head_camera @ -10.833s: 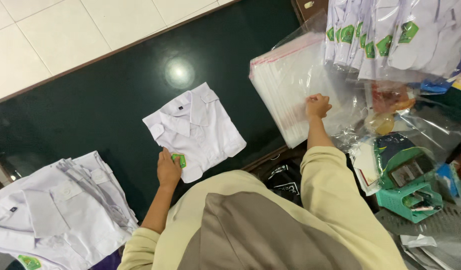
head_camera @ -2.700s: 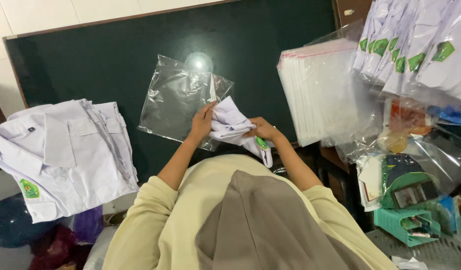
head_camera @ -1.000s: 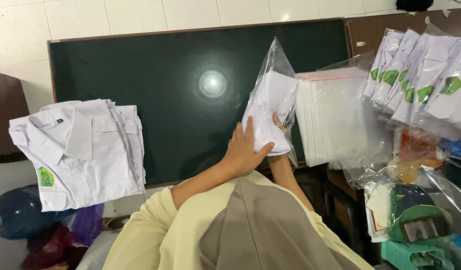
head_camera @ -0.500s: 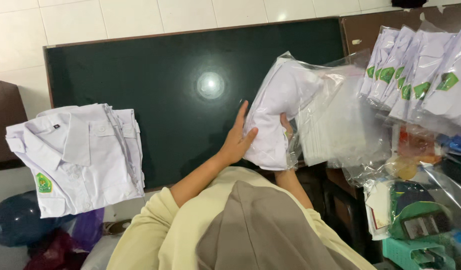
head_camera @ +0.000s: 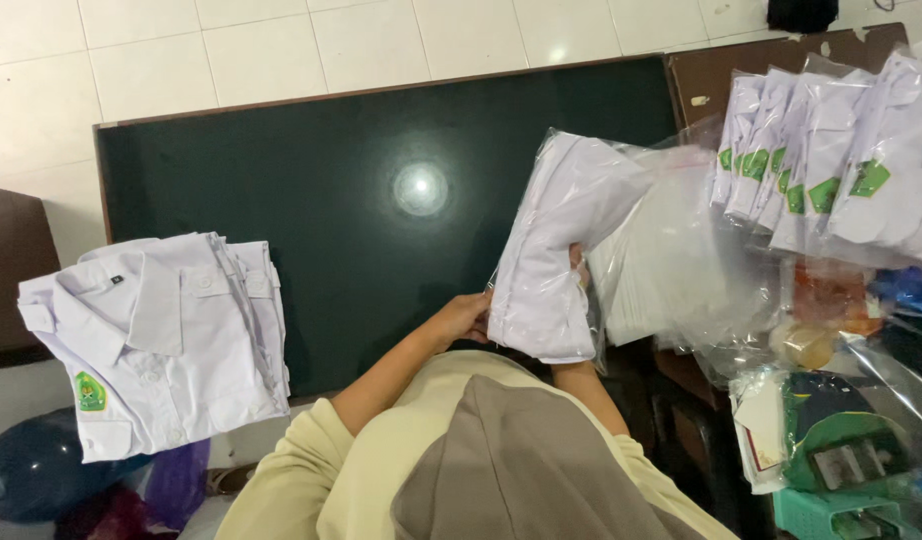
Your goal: The person places folded white uniform shirts into clear plastic bags, smooths the bags, and stacks them on the work surface.
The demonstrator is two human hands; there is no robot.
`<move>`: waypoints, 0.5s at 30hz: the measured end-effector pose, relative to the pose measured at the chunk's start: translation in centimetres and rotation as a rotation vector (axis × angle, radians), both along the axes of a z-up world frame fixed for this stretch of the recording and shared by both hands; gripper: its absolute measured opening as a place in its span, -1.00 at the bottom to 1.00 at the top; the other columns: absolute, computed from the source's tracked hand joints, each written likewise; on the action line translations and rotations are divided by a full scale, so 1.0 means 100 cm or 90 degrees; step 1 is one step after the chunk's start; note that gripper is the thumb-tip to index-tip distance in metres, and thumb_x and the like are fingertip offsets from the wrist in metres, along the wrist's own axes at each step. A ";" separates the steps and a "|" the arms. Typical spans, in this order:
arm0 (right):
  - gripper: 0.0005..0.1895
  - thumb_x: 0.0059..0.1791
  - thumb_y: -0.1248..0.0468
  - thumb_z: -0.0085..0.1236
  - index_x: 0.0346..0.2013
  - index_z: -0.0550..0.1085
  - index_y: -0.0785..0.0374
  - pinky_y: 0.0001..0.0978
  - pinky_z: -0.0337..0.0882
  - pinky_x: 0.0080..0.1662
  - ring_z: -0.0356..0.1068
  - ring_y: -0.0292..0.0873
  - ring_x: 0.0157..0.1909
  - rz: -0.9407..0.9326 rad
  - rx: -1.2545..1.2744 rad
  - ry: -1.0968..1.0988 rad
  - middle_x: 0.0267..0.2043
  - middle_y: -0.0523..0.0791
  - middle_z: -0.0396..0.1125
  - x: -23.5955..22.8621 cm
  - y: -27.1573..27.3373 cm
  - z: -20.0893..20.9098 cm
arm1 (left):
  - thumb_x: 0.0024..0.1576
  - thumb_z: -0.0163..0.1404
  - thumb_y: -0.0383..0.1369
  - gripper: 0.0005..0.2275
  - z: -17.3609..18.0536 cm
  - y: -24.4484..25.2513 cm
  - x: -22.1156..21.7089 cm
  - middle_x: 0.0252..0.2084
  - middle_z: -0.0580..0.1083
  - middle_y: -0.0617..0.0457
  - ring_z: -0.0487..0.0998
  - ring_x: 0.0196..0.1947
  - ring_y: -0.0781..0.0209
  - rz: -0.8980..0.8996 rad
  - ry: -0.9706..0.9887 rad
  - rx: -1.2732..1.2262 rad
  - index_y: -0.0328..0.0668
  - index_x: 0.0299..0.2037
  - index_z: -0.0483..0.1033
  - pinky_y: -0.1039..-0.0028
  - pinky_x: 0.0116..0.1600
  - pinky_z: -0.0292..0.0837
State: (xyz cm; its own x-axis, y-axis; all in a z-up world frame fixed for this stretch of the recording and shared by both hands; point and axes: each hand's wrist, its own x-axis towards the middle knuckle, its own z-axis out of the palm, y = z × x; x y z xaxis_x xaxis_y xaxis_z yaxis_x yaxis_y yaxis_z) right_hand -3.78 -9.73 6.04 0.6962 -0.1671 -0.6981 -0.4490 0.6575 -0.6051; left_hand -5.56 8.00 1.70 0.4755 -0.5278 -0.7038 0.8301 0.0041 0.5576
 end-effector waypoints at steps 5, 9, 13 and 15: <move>-0.60 -0.18 -0.01 0.17 -0.23 0.51 0.21 -0.16 0.34 -0.01 0.43 -0.03 -0.13 -0.028 -0.080 -0.010 -0.15 0.04 0.41 0.012 -0.005 -0.036 | -0.01 -0.25 0.36 -0.22 0.018 0.026 -0.002 0.02 0.34 -0.18 0.40 0.02 -0.04 -0.097 0.037 0.024 -0.20 0.15 0.25 0.11 0.08 0.30; -0.26 -0.30 -0.08 0.37 0.06 0.40 0.18 -0.12 0.30 0.02 0.35 0.07 0.01 0.230 -0.402 -0.006 -0.05 0.06 0.36 0.015 0.007 -0.037 | 0.01 -0.38 0.38 -0.15 -0.016 0.055 0.002 0.38 -0.02 -0.14 -0.10 0.38 -0.12 0.110 0.128 -0.050 -0.04 0.36 -0.16 0.01 0.37 -0.24; -0.47 -0.30 0.22 0.40 -0.06 0.49 0.12 -0.35 0.41 -0.21 0.41 -0.20 -0.22 0.210 -0.414 -0.114 -0.25 -0.04 0.44 0.026 0.044 -0.064 | -0.01 -0.32 0.36 -0.15 -0.033 0.069 -0.001 0.42 -0.16 -0.08 -0.25 0.41 -0.08 0.266 0.222 -0.181 0.08 0.37 -0.26 0.04 0.37 -0.32; -0.44 -0.14 0.11 0.18 0.15 0.35 0.10 -0.07 0.27 0.09 0.24 0.13 0.13 0.443 -0.570 -0.288 0.07 0.08 0.29 0.026 0.062 -0.061 | 0.00 -0.30 0.35 -0.17 -0.039 0.067 -0.004 0.42 -0.17 -0.09 -0.26 0.41 -0.06 0.262 0.237 -0.192 0.11 0.37 -0.26 0.04 0.39 -0.41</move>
